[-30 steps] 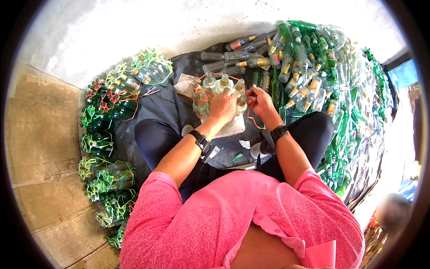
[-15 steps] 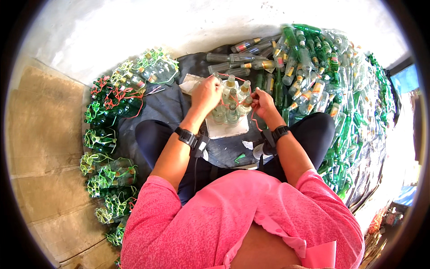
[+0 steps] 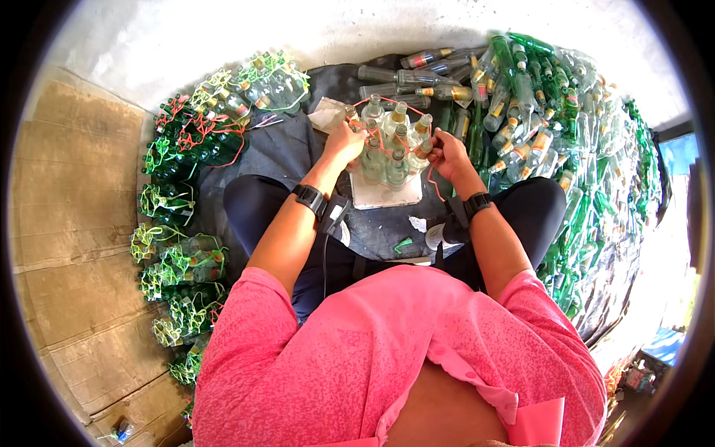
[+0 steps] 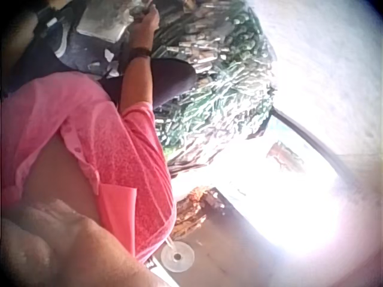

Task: The person sits cross-legged on the floor and assembles a craft using green glass bottles and string. They thread a red string through the necks of the bottles, securing them together in a cluster. The person then picks up individual bottles from a pile and places them onto a white foam block.

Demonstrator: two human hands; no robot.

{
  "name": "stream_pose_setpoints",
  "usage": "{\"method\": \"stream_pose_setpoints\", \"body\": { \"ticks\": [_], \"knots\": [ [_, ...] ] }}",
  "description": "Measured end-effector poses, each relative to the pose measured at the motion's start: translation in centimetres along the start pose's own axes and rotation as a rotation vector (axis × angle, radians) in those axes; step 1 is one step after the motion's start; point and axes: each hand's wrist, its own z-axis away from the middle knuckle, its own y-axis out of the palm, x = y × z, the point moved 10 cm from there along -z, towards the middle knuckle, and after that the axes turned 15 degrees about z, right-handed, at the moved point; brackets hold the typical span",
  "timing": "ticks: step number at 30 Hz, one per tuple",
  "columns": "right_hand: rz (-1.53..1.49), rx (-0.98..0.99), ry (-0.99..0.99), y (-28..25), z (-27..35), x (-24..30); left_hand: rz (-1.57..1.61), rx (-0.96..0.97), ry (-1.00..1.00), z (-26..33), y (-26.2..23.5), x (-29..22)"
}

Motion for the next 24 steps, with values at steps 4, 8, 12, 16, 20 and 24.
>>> {"method": "stream_pose_setpoints", "body": {
  "ticks": [4,8,12,16,20,24],
  "knots": [
    [-0.017,0.025,0.01,1.0,0.7,-1.7,-0.112,-0.158,0.033,-0.5,-1.3,-1.2],
    [-0.125,0.063,0.047,3.2,3.4,-6.4,-0.09,-0.165,0.172,-0.8,-1.8,-4.0],
    [-0.201,0.174,0.107,5.5,5.1,-8.7,-0.224,-0.125,0.282,0.0,-1.2,-6.8],
    [-0.167,0.21,0.092,5.6,5.3,-8.3,-0.567,-0.239,0.486,3.6,-0.8,-11.0],
    [-0.121,0.209,0.06,5.3,5.0,-8.3,-0.511,0.066,0.562,5.8,1.8,-12.4],
    [-0.144,0.192,0.072,4.9,4.8,-8.6,-0.457,0.48,0.525,8.4,6.1,-9.9]
  ]
}}
